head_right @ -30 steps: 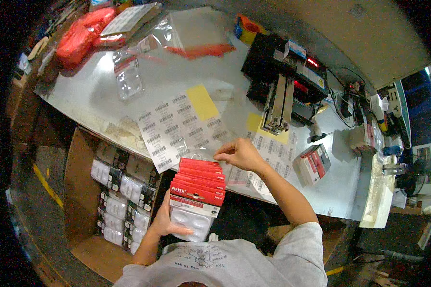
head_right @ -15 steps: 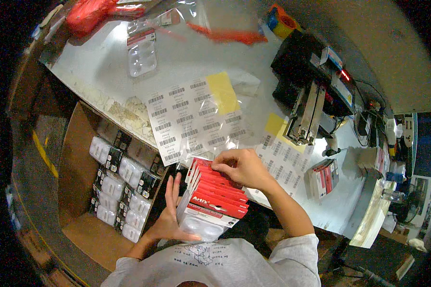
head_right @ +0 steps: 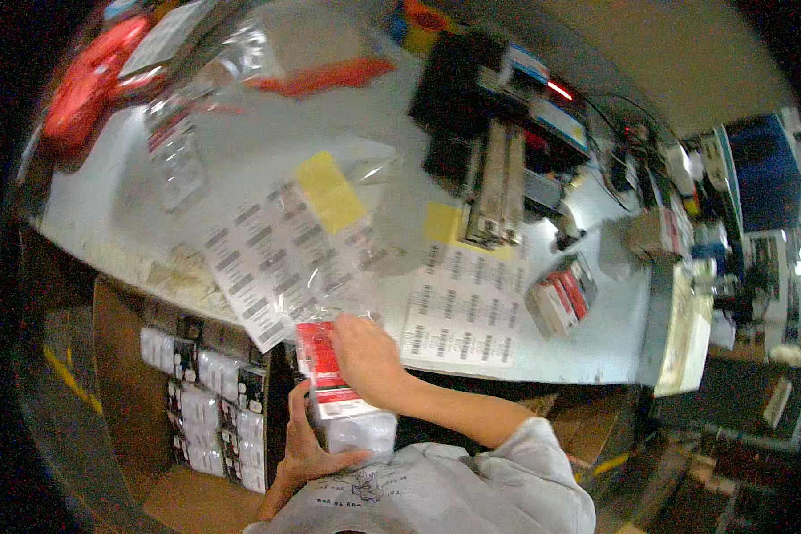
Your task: The person places white plastic mixing palettes into clear plastic bags, seals them with a heat sealer, and applies printed labels to each package. The person stacks the finished packages on the table.
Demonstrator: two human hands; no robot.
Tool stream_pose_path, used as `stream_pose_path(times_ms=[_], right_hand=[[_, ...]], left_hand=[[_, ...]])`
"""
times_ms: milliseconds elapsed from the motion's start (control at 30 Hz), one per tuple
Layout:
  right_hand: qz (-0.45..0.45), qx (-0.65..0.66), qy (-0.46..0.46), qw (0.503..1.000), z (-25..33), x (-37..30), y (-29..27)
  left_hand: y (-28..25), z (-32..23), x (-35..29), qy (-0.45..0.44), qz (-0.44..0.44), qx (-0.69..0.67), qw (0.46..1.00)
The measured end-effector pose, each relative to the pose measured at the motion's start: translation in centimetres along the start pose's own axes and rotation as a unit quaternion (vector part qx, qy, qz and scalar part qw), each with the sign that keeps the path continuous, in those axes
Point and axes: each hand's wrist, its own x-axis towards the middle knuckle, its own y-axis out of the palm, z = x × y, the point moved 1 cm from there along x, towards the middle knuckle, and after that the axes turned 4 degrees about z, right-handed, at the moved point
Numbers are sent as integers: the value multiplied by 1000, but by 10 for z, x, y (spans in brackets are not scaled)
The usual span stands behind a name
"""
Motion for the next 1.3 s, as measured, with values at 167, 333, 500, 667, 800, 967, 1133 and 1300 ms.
stream_pose_path(times_ms=[167,333,500,667,800,967,1133,1300], right_hand=[[-116,67,-222,966,-18,6,20],[-12,214,-296,931,-16,-11,-11],[8,95,-280,955,-26,-22,-17],[65,104,-454,882,-26,-24,-19],[26,-2,-445,895,-28,-29,-34],[-125,-92,-347,925,-49,-17,-32],[-303,-68,-180,933,-74,-18,-19],[-224,67,-235,943,-62,-79,9]], left_hand=[[-2,-5,1,-13,13,68,998],[3,-7,3,-45,11,105,993],[4,-3,0,-59,-13,29,998],[3,-6,-1,-31,-14,84,996],[1,-7,6,-41,-39,84,995],[0,-5,9,-66,-38,73,994],[6,7,3,-65,-59,44,995],[15,26,-9,-101,-123,-199,967]])
